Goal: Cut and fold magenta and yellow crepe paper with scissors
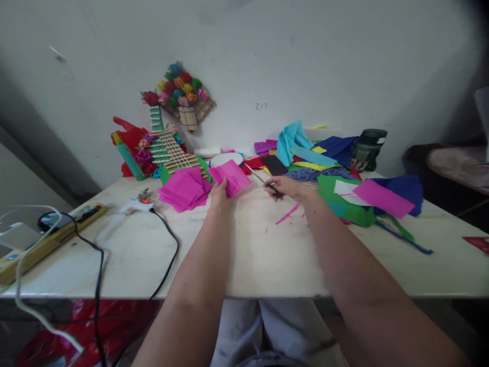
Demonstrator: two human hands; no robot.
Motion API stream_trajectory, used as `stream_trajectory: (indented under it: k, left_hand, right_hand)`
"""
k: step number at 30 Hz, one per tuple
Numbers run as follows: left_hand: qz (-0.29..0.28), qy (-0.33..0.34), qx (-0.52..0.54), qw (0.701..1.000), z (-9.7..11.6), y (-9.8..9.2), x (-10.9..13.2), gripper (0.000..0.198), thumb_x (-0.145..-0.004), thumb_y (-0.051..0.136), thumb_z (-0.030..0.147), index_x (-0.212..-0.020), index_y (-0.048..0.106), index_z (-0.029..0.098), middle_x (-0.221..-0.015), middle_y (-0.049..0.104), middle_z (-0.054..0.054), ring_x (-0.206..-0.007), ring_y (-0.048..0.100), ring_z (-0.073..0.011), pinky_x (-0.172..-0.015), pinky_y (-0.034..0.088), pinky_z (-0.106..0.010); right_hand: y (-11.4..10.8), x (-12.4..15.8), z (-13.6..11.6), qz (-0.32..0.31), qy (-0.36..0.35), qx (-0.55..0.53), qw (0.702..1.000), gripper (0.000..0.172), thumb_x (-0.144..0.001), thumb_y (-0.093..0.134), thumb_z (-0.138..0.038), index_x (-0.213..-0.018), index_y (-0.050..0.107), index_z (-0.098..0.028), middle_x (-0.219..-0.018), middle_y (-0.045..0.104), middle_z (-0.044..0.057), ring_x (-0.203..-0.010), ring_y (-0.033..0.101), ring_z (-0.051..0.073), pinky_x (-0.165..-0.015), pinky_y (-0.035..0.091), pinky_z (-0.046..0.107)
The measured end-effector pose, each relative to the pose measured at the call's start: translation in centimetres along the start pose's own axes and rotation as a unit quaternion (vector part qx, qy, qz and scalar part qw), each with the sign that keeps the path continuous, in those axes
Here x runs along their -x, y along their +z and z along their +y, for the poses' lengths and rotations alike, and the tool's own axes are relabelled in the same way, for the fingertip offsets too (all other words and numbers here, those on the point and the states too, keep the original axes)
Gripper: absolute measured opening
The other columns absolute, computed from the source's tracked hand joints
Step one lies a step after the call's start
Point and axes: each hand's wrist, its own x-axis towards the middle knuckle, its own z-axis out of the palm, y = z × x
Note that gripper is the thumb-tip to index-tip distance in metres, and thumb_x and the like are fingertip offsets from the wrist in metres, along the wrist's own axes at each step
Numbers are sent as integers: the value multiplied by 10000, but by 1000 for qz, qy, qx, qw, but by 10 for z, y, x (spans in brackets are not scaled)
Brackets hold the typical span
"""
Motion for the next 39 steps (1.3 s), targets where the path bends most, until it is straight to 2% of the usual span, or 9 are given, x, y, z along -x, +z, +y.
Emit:
stream_trajectory:
  k: [6,10,15,20,26,30,39]
  left_hand:
    - [7,13,22,1000,1,0,1,79,-753,564,88,-785,570,160,-703,639,-20,-739,627,-132,-723,515,-265]
    - [12,-14,40,999,3,1,2,92,-779,538,80,-812,560,164,-738,642,-20,-748,619,-121,-722,508,-264]
    - [29,-28,63,997,2,5,3,112,-791,514,65,-835,558,158,-862,645,-41,-809,612,-113,-749,501,-245]
    - [42,-49,47,997,-1,7,2,105,-796,516,93,-863,564,158,-916,638,-64,-884,608,-147,-743,510,-256]
    - [53,-42,47,997,-2,7,-1,186,-796,519,76,-960,567,150,-880,646,-62,-851,613,-133,-739,497,-230]
    - [49,-41,52,997,-3,6,-2,158,-789,532,84,-928,569,148,-879,646,-62,-842,617,-131,-735,501,-232]
    - [34,-21,-13,999,-9,4,-8,112,-811,516,134,-887,590,170,-909,653,-59,-880,616,-137,-726,510,-232]
  right_hand:
    - [-6,5,4,-144,53,1,988,237,-762,557,-376,-726,515,-146,-487,531,-24,-371,459,65,-359,337,176]
    - [-8,4,7,-188,58,5,980,287,-733,578,-419,-695,517,-141,-496,550,-13,-379,472,69,-366,351,179]
    - [2,1,6,-163,59,15,985,346,-723,574,-481,-721,519,-139,-548,602,17,-401,515,78,-359,342,176]
    - [17,-5,4,-115,17,25,993,365,-745,546,-506,-739,509,-143,-594,621,28,-420,540,81,-345,317,170]
    - [29,-7,-4,-114,16,23,993,350,-750,549,-494,-724,481,-151,-560,598,10,-377,500,73,-340,328,179]
    - [34,-6,-10,-97,7,13,995,346,-754,542,-489,-745,490,-148,-544,575,-6,-355,471,64,-308,288,175]
    - [38,-17,3,-92,1,-1,996,330,-789,500,-470,-864,524,-150,-537,549,-25,-362,466,57,-307,272,158]
